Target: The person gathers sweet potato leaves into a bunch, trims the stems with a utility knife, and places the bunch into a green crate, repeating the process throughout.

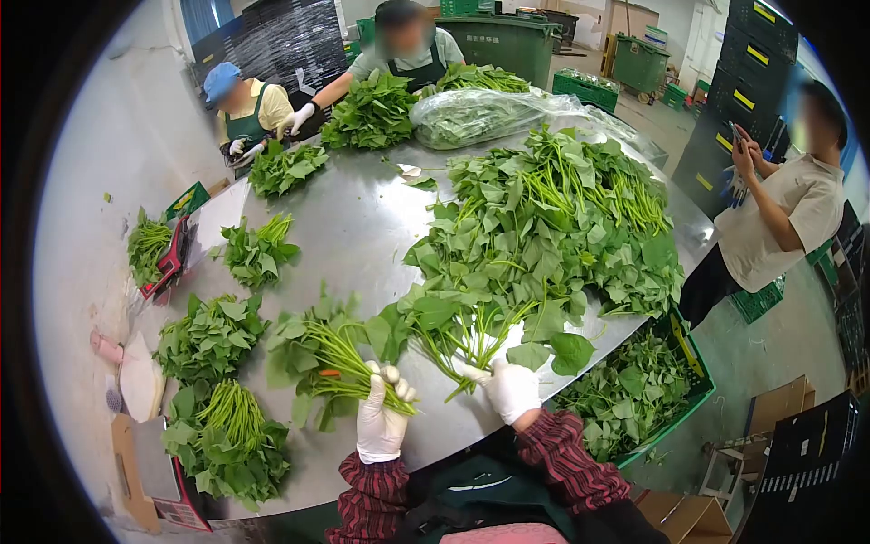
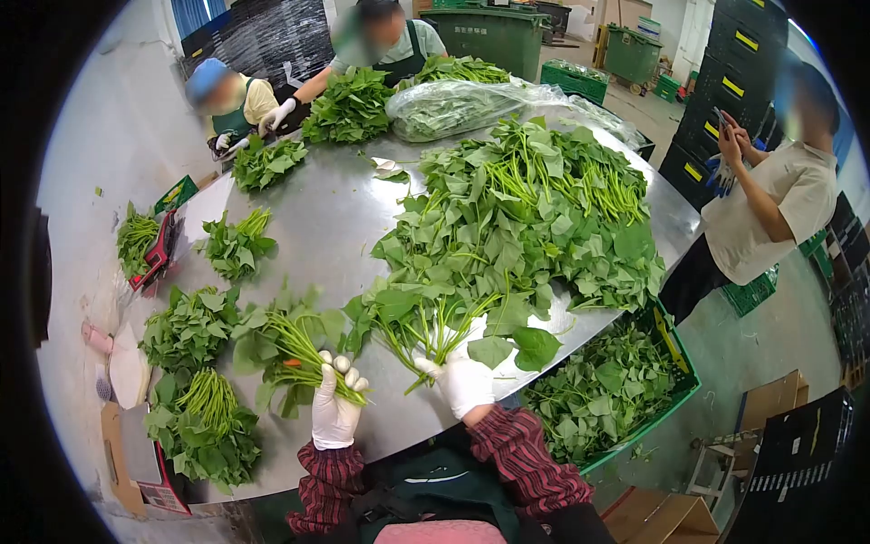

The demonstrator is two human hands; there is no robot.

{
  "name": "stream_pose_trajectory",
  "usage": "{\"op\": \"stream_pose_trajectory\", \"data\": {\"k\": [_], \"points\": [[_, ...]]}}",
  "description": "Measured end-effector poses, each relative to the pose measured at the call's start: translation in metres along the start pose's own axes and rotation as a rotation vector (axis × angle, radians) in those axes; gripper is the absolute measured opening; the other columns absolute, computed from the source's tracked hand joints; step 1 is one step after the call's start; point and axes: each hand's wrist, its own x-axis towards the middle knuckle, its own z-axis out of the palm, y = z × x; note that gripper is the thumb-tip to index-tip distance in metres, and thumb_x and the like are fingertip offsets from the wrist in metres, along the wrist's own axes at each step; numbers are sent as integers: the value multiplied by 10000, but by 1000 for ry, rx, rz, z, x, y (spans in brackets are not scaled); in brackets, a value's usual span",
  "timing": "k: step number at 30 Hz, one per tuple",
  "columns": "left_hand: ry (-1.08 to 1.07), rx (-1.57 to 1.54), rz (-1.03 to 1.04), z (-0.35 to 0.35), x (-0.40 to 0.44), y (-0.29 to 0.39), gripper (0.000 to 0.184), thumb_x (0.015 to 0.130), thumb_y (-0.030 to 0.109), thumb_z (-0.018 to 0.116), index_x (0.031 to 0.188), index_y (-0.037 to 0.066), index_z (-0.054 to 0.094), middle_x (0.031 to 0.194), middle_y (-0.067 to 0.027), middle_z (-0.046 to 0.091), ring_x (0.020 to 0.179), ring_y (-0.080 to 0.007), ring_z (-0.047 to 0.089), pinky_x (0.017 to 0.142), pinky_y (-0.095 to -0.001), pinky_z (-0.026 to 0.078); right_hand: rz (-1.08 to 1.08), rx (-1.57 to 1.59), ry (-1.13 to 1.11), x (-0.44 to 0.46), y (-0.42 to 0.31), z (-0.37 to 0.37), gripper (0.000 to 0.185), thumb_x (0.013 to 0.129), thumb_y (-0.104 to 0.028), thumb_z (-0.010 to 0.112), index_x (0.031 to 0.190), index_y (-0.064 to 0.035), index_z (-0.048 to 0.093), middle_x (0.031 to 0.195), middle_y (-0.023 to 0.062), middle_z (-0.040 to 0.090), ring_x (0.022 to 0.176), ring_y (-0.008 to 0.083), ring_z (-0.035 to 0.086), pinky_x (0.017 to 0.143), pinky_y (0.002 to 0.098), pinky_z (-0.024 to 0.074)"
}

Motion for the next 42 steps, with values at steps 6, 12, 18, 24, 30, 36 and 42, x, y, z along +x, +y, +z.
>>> {"op": "stream_pose_trajectory", "data": {"k": [6, 12, 18, 24, 30, 36, 42], "points": [[-80, 77, 11, -7, -1, -7, 185, 900, 148, 545, 1069, 90, 497, 626, 21, 386, 578, -107, 361, 596, -267, 318, 64, 79, 186, 10, -2, 60, 598, 821, -560, 492, 611, -17, 626, 546, 187, 576, 519, 344, 590, 525, 430, 476], [22, 80, -50, -12, 0, -15, 130, 879, 93, 560, 998, 64, 517, 631, 12, 407, 586, -114, 379, 579, -266, 333, 215, 377, 254, 1, -1, 24, 261, 828, -298, 609, 791, -41, 593, 700, 156, 610, 621, 342, 595, 583, 409, 469], [130, 346, -117, -8, -3, -36, 85, 858, 57, 573, 925, 58, 522, 815, -38, 535, 714, -134, 490, 618, -270, 404, -172, 612, 384, -17, -14, -6, 206, 824, -190, 643, 747, -23, 549, 644, 142, 543, 541, 314, 511, 509, 356, 415], [124, 253, -175, 4, -12, -56, 163, 843, 68, 608, 993, 29, 555, 863, -50, 607, 735, -139, 575, 630, -252, 453, -533, 499, 256, -37, -22, 0, 171, 857, -204, 575, 760, -79, 508, 641, 122, 478, 580, 323, 528, 505, 395, 413], [72, 138, -160, 4, -10, -41, 199, 878, 251, 576, 871, 56, 539, 835, -34, 522, 760, -127, 495, 652, -247, 422, -95, 903, 354, -53, -32, -28, 201, 837, -150, 622, 698, -24, 548, 617, 77, 567, 497, 147, 535, 472, 293, 423], [284, 58, 78, 18, -2, -3, 168, 913, 259, 522, 878, 95, 502, 807, -27, 502, 793, -180, 512, 813, -372, 452, 407, 860, 89, 1, 62, -61, 405, 847, -316, 629, 583, -22, 540, 473, 50, 517, 323, 118, 457, 358, 252, 367], [18, 182, 55, -3, -4, -9, 156, 919, 182, 517, 1010, 56, 494, 688, -30, 474, 657, -159, 469, 657, -321, 412, 86, 209, 64, 22, 31, 11, 433, 837, -449, 545, 743, -31, 612, 644, 198, 603, 625, 347, 612, 624, 431, 476]]}}
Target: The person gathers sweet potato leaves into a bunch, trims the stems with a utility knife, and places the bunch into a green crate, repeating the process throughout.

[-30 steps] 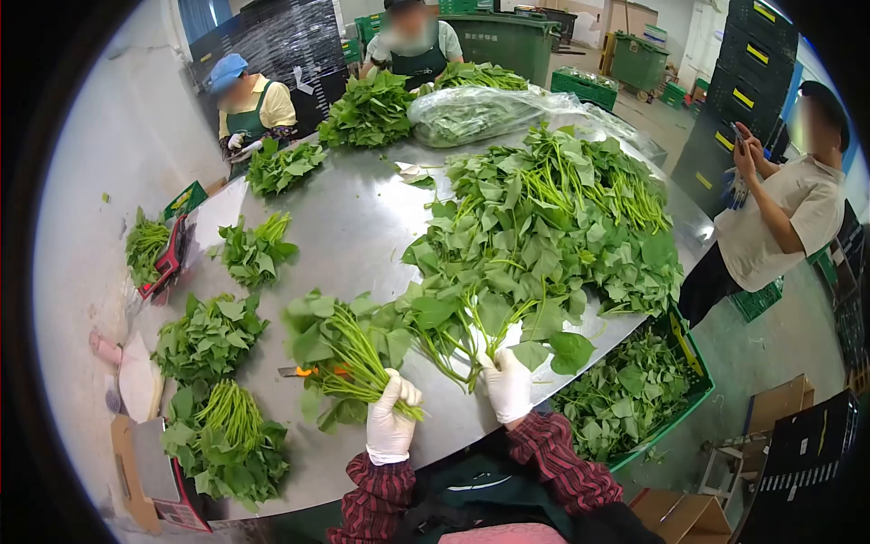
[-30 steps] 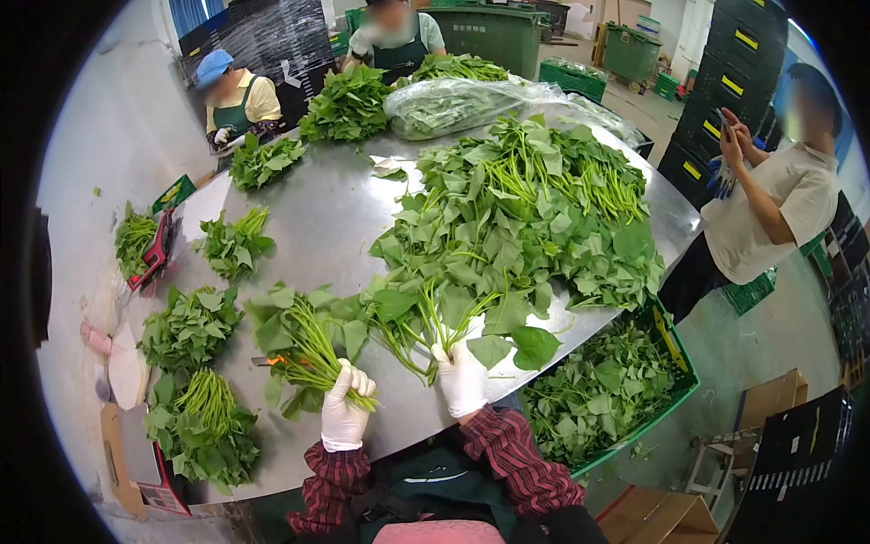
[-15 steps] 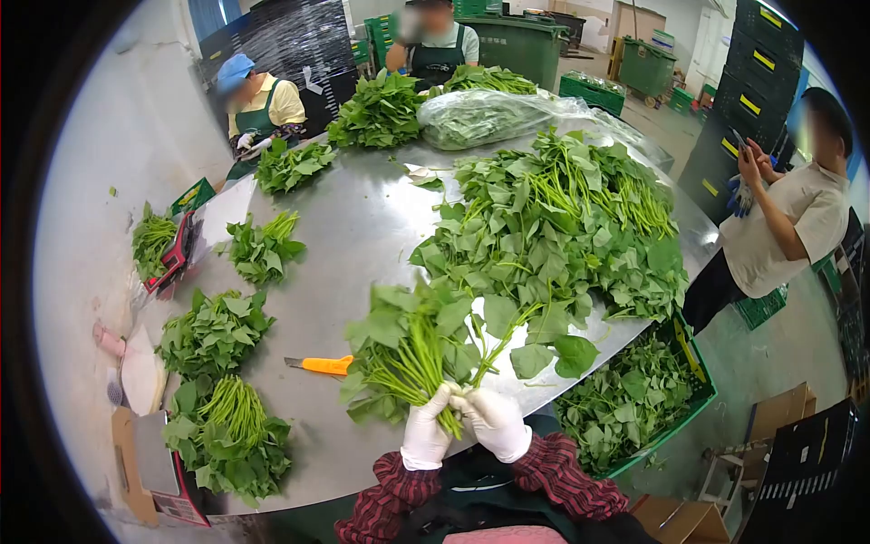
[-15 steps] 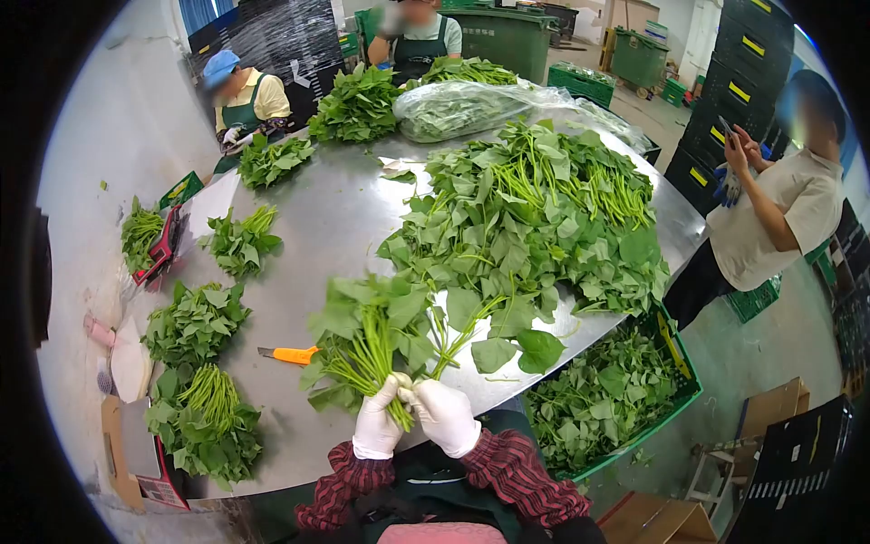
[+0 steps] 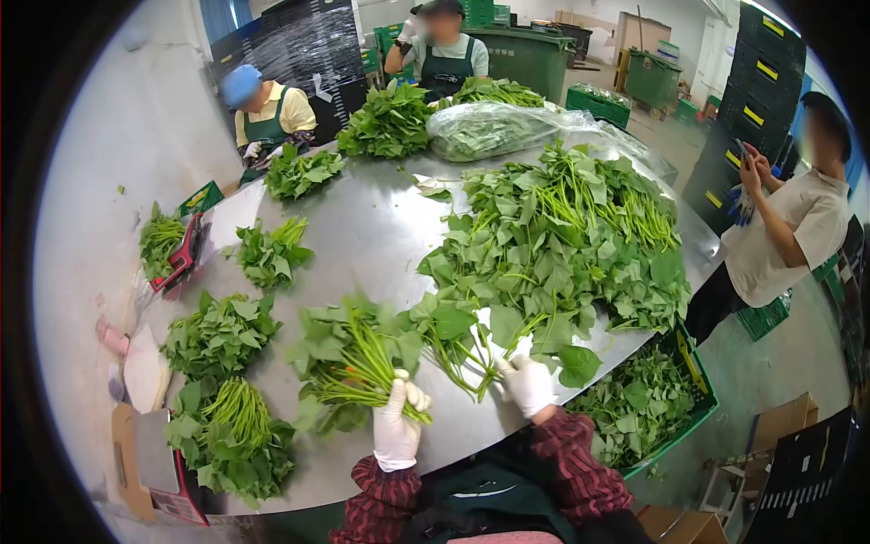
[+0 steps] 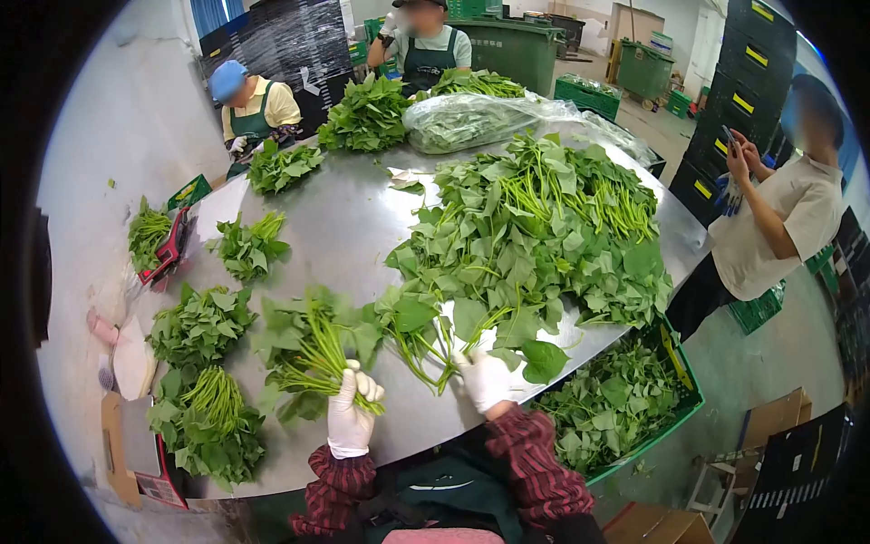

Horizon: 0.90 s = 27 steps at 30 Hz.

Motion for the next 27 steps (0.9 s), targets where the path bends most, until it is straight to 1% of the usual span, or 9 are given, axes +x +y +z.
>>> {"op": "stream_pose_trajectory", "data": {"k": [5, 7, 12, 14, 16, 18, 20, 24, 27], "points": [[56, 27, -24, 1, -4, -2, 175, 880, 37, 537, 1048, 16, 492, 678, -25, 468, 628, -143, 466, 638, -302, 404, 28, 73, -53, 23, -1, 42, 378, 830, -406, 569, 806, -29, 571, 678, 187, 619, 643, 348, 613, 625, 428, 477], [67, 31, -27, -8, -4, -6, 173, 873, 29, 543, 1041, 21, 500, 692, -26, 477, 637, -144, 475, 629, -295, 407, 115, 512, -141, 22, -11, 31, 296, 821, -310, 622, 803, -21, 558, 628, 143, 605, 537, 247, 601, 548, 361, 469], [135, 74, -65, 3, -2, -19, 141, 849, 7, 573, 984, 30, 535, 754, -35, 516, 676, -147, 513, 608, -279, 425, 128, 740, -208, -16, -64, -35, 232, 846, -207, 626, 743, -19, 539, 534, 47, 520, 481, 85, 523, 456, 257, 404], [135, 76, -139, 13, -5, -26, 118, 840, 4, 585, 951, 26, 554, 814, -51, 551, 702, -151, 535, 616, -274, 442, -108, 627, -255, -27, -57, -31, 216, 860, -201, 612, 762, -22, 540, 547, 40, 519, 493, 67, 519, 454, 244, 395], [108, 55, -159, 17, -9, -33, 128, 839, 12, 595, 964, 20, 567, 879, -56, 590, 756, -141, 564, 628, -257, 451, -201, 609, -271, -37, -58, -32, 204, 859, -218, 601, 803, -30, 545, 602, 80, 548, 522, 147, 559, 477, 287, 420], [146, 60, -225, 22, -12, -38, 119, 843, 24, 593, 960, 24, 569, 889, -53, 594, 775, -139, 573, 634, -264, 454, -619, 306, -191, -45, -60, -34, 189, 863, -231, 572, 835, -45, 552, 670, 124, 564, 598, 270, 578, 524, 344, 444], [126, 88, -219, 18, -13, -39, 111, 849, 51, 593, 954, 23, 566, 877, -51, 588, 760, -141, 566, 632, -265, 452, -595, 332, -242, -49, -52, -23, 190, 863, -248, 552, 846, -58, 560, 729, 155, 567, 677, 351, 562, 572, 380, 455], [103, 1, -160, 12, -13, -33, 130, 872, 143, 584, 926, 30, 550, 853, -44, 562, 736, -141, 536, 625, -267, 444, -382, 565, -232, -64, -52, -28, 197, 856, -235, 597, 896, -49, 547, 677, 107, 560, 617, 243, 593, 535, 322, 450], [151, -40, -65, -2, -1, -6, 196, 886, 284, 554, 887, 89, 534, 868, -31, 549, 821, -161, 535, 709, -304, 457, 153, 999, 197, -47, -41, -54, 176, 838, -160, 627, 895, -13, 549, 648, 74, 540, 569, 133, 557, 501, 270, 436]]}}
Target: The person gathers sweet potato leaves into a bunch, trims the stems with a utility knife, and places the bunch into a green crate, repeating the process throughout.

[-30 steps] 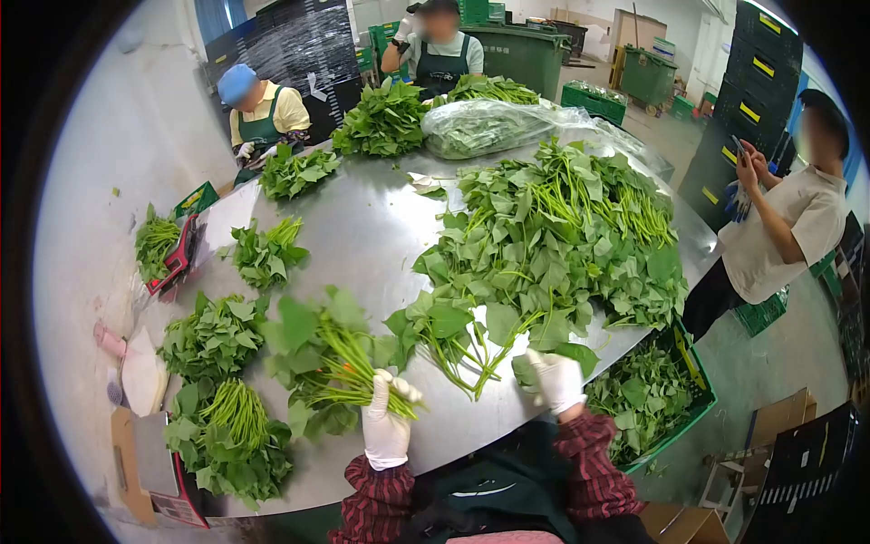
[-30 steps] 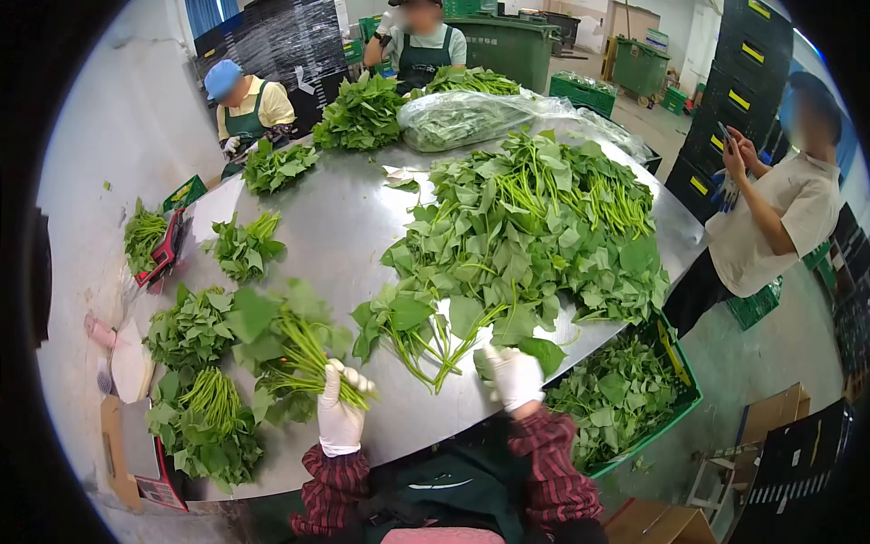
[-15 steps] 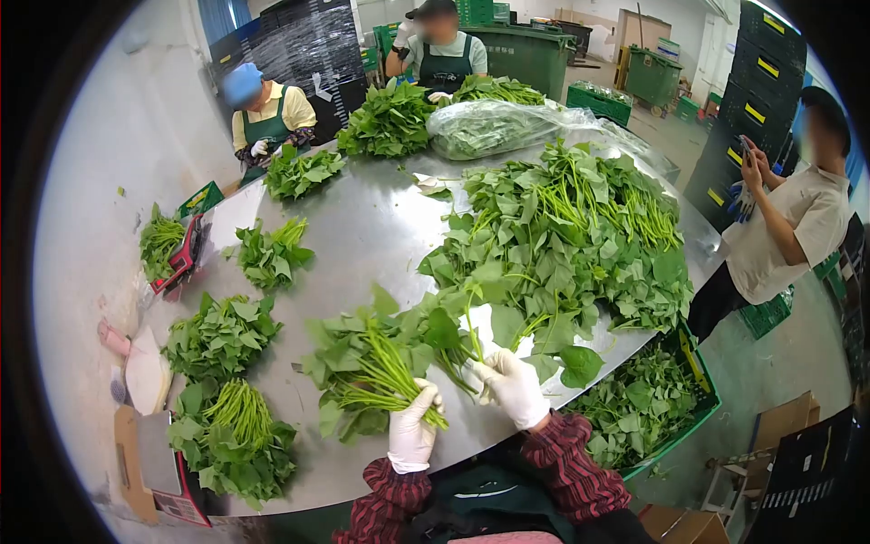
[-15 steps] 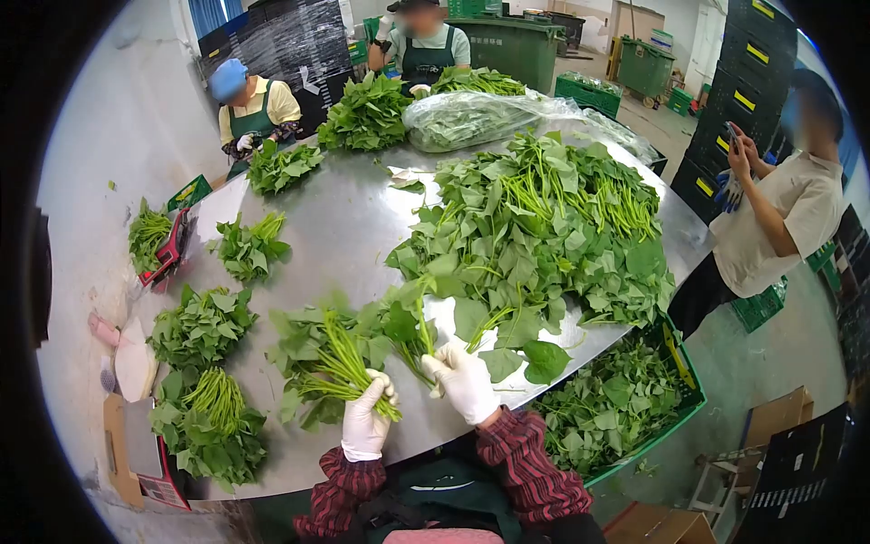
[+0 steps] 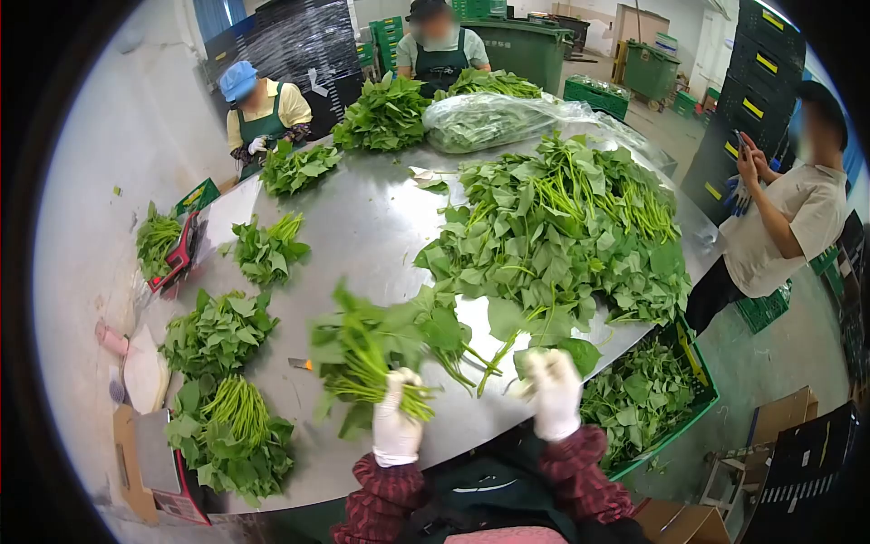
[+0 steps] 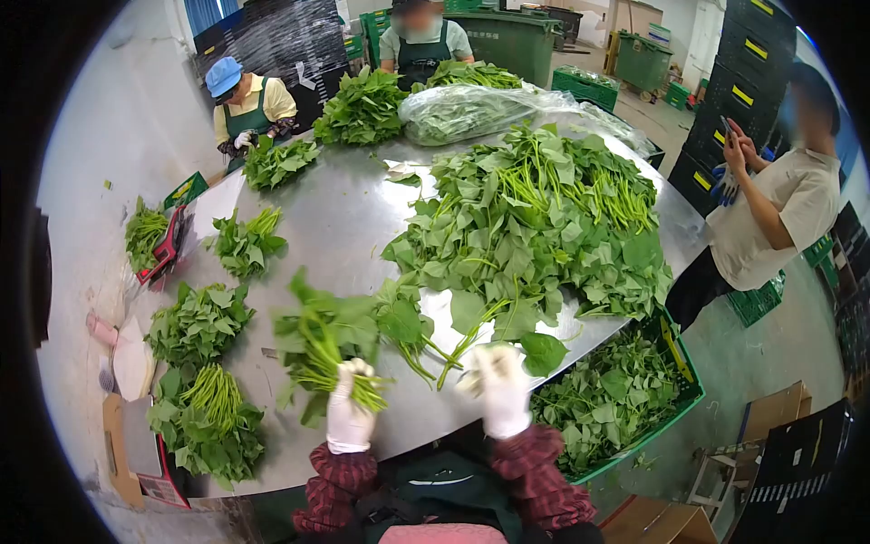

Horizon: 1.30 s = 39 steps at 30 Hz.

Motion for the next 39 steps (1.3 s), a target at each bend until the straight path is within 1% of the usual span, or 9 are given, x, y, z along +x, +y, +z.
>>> {"op": "stream_pose_trajectory", "data": {"k": [6, 14, 16, 19, 22, 27, 33, 38, 39], "points": [[-19, -40, 106, -4, 2, 21, 173, 906, 272, 525, 948, 104, 523, 770, -11, 528, 784, -158, 522, 805, -359, 451, -644, -1199, 42, 74, 60, -61, 183, 802, -203, 633, 890, -52, 579, 619, 108, 533, 587, 310, 578, 543, 388, 458], [-51, -30, 59, -4, -4, 15, 171, 892, 88, 544, 1055, 59, 501, 740, -18, 481, 709, -148, 479, 700, -334, 433, -416, -1132, -429, 58, 102, 30, 258, 845, -302, 533, 797, -49, 555, 735, 192, 602, 707, 387, 590, 644, 458, 464], [-52, -52, 70, -7, -1, 20, 165, 887, 83, 552, 1044, 64, 506, 755, -20, 486, 712, -147, 480, 696, -327, 433, -424, -1023, -282, 52, 82, 32, 235, 849, -264, 560, 790, -36, 560, 661, 153, 591, 636, 310, 607, 580, 400, 470], [45, -34, 112, -6, -2, 19, 123, 879, 61, 555, 997, 74, 523, 799, -23, 503, 728, -141, 492, 683, -309, 434, 201, 11, -411, 35, 5, 22, 201, 870, -178, 596, 773, -3, 567, 589, 16, 553, 422, 65, 497, 427, 228, 411], [113, 5, 61, 1, -1, 7, 103, 858, 2, 549, 932, 71, 528, 851, -46, 541, 742, -147, 518, 643, -303, 443, 264, -66, -411, 25, -15, 21, 216, 866, -189, 605, 790, 11, 580, 598, 14, 565, 412, 74, 502, 409, 229, 404], [-16, 142, -14, 17, -9, -12, 123, 834, 1, 572, 927, 67, 526, 849, -53, 537, 757, -161, 518, 666, -307, 437, 153, -303, -446, 9, -2, 23, 234, 858, -233, 618, 803, -8, 581, 572, 46, 566, 417, 96, 541, 416, 248, 422], [-68, 250, -42, 21, -16, -32, 160, 827, 26, 603, 971, 38, 536, 884, -62, 573, 764, -178, 571, 663, -307, 485, -747, -944, -567, -6, 23, 24, 147, 829, -218, 565, 805, -83, 513, 607, 121, 557, 561, 296, 578, 481, 381, 438], [-69, 160, -103, 7, -15, -32, 136, 835, 49, 601, 948, 19, 534, 882, -68, 573, 801, -190, 580, 692, -296, 487, -715, -909, -572, -18, 14, 25, 112, 834, -166, 564, 816, -68, 514, 618, 111, 554, 554, 251, 588, 481, 356, 444], [-72, 160, -106, 9, -15, -32, 136, 835, 49, 601, 948, 19, 534, 882, -68, 573, 801, -190, 580, 692, -296, 487, -393, -645, -568, -24, 12, 28, 108, 836, -145, 575, 803, -55, 526, 631, 102, 565, 551, 212, 593, 476, 330, 446]]}}
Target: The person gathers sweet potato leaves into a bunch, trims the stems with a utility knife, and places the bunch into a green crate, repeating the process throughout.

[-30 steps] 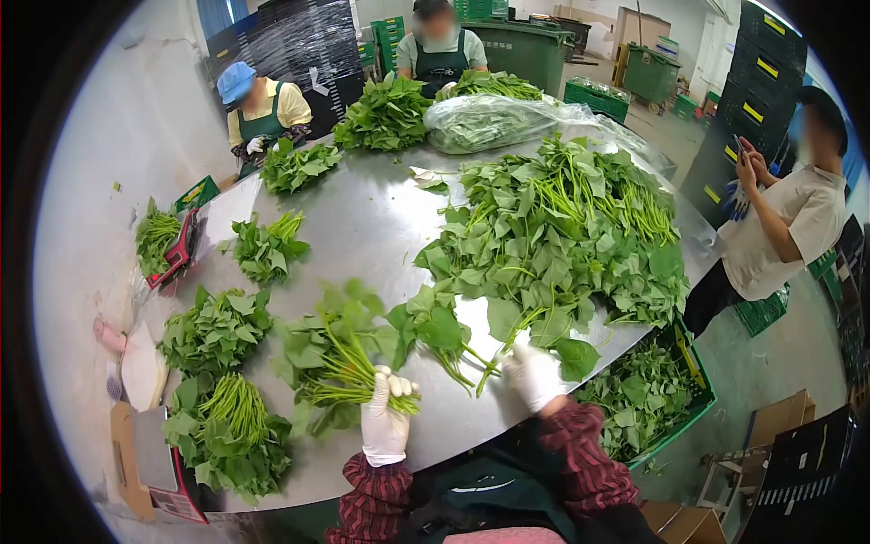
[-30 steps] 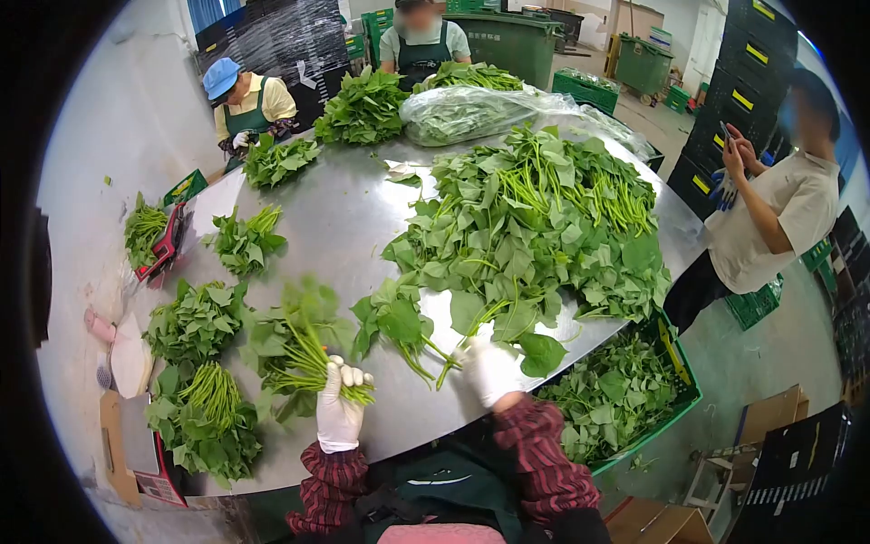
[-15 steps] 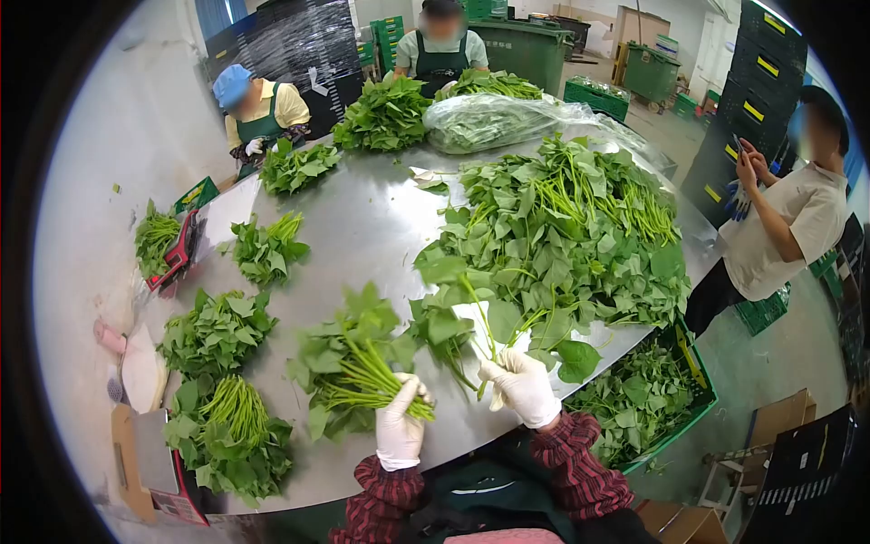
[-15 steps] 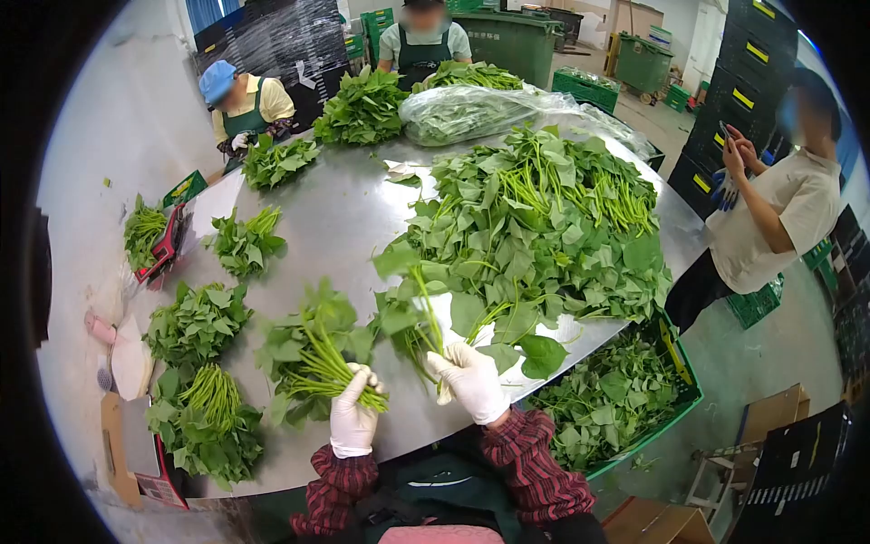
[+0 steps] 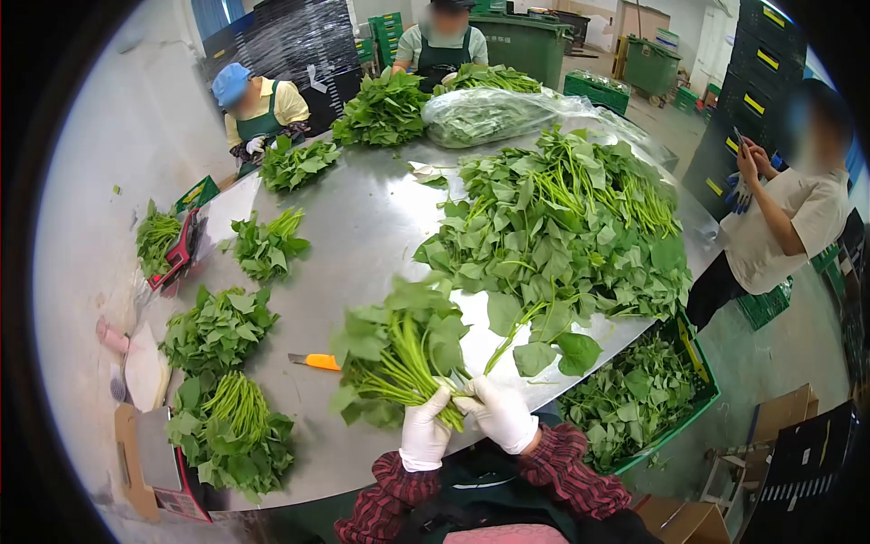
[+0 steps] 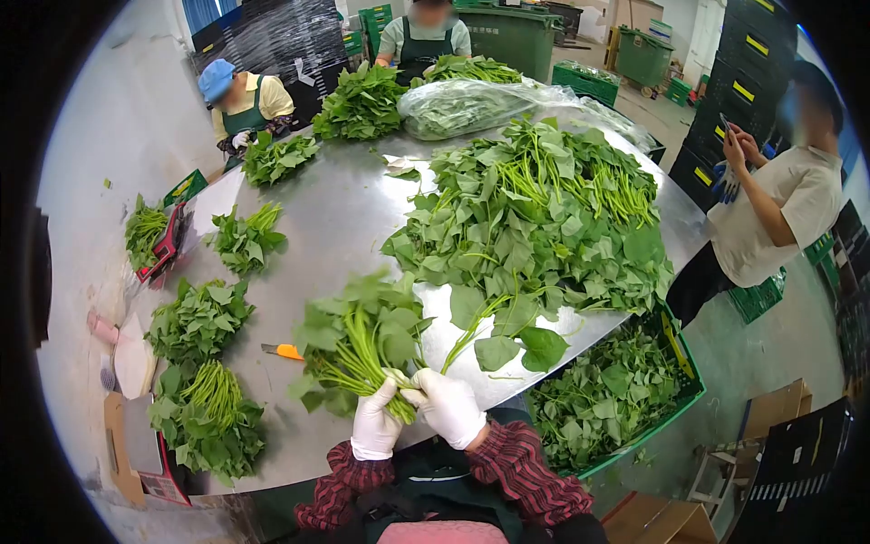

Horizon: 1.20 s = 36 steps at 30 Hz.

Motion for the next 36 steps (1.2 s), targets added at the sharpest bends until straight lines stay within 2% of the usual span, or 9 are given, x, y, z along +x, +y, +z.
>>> {"op": "stream_pose_trajectory", "data": {"k": [2, 4, 6, 10, 20, 23, 25, 28, 36], "points": [[-38, -87, 43, 5, -2, 4, 138, 848, 90, 598, 943, 22, 525, 871, -70, 547, 823, -181, 543, 737, -310, 463, 224, 343, -8, -1, -2, 3, 107, 839, -124, 586, 791, -41, 538, 644, 93, 577, 547, 173, 599, 472, 304, 447], [-36, -82, 46, 6, -4, 9, 149, 857, 125, 591, 957, 41, 519, 863, -52, 525, 830, -176, 508, 767, -325, 439, -60, 406, 376, 1, -7, 2, 110, 835, -68, 592, 784, -8, 515, 683, 85, 627, 516, 103, 582, 424, 247, 424], [-11, -262, 150, 2, 1, 24, 84, 878, 121, 566, 931, 66, 531, 883, -52, 541, 785, -179, 522, 748, -329, 452, 327, 965, 519, 2, 4, -25, 86, 868, -87, 552, 820, -19, 532, 695, 76, 608, 467, 119, 559, 420, 224, 419], [152, -296, 192, -19, 2, 58, 90, 884, 184, 564, 937, 116, 589, 1042, -55, 623, 918, -168, 584, 869, -352, 464, 521, 4, 696, 17, 69, -85, 342, 818, -144, 632, 1062, 23, 458, 762, 162, 638, 666, 248, 634, 552, 329, 475], [29, -172, 253, -20, 6, 44, 229, 888, 90, 553, 1102, 55, 477, 755, -30, 497, 685, -137, 472, 715, -321, 417, 128, -419, 4, 37, 82, 58, 385, 802, -378, 593, 818, 1, 529, 679, 232, 579, 677, 402, 586, 625, 469, 459], [80, -160, 215, -29, 5, 45, 171, 869, 57, 571, 1027, 59, 506, 773, -33, 512, 685, -146, 483, 713, -319, 427, 158, -465, 26, 48, 73, 51, 301, 831, -291, 601, 812, 1, 528, 641, 160, 577, 571, 296, 594, 545, 399, 465], [113, -139, 222, -33, 6, 45, 159, 865, 40, 570, 1010, 56, 508, 778, -36, 512, 689, -148, 490, 701, -313, 435, 412, 403, -8, 48, 34, 18, 190, 855, -175, 600, 823, 0, 533, 616, 58, 549, 472, 136, 544, 451, 273, 428], [172, -87, 199, -31, 10, 37, 152, 852, -1, 567, 984, 48, 511, 789, -43, 515, 697, -152, 511, 673, -299, 453, 470, 747, -61, 44, 14, -1, 117, 871, -105, 583, 837, -1, 540, 617, -10, 506, 445, 35, 474, 411, 181, 369], [123, -25, 55, -2, 7, 6, 287, 811, -75, 573, 1071, 36, 517, 962, -49, 568, 876, -150, 572, 764, -281, 483, 390, 697, -193, 18, 10, 10, 171, 877, -160, 594, 871, 5, 549, 683, 19, 560, 484, 52, 511, 420, 192, 419]]}}
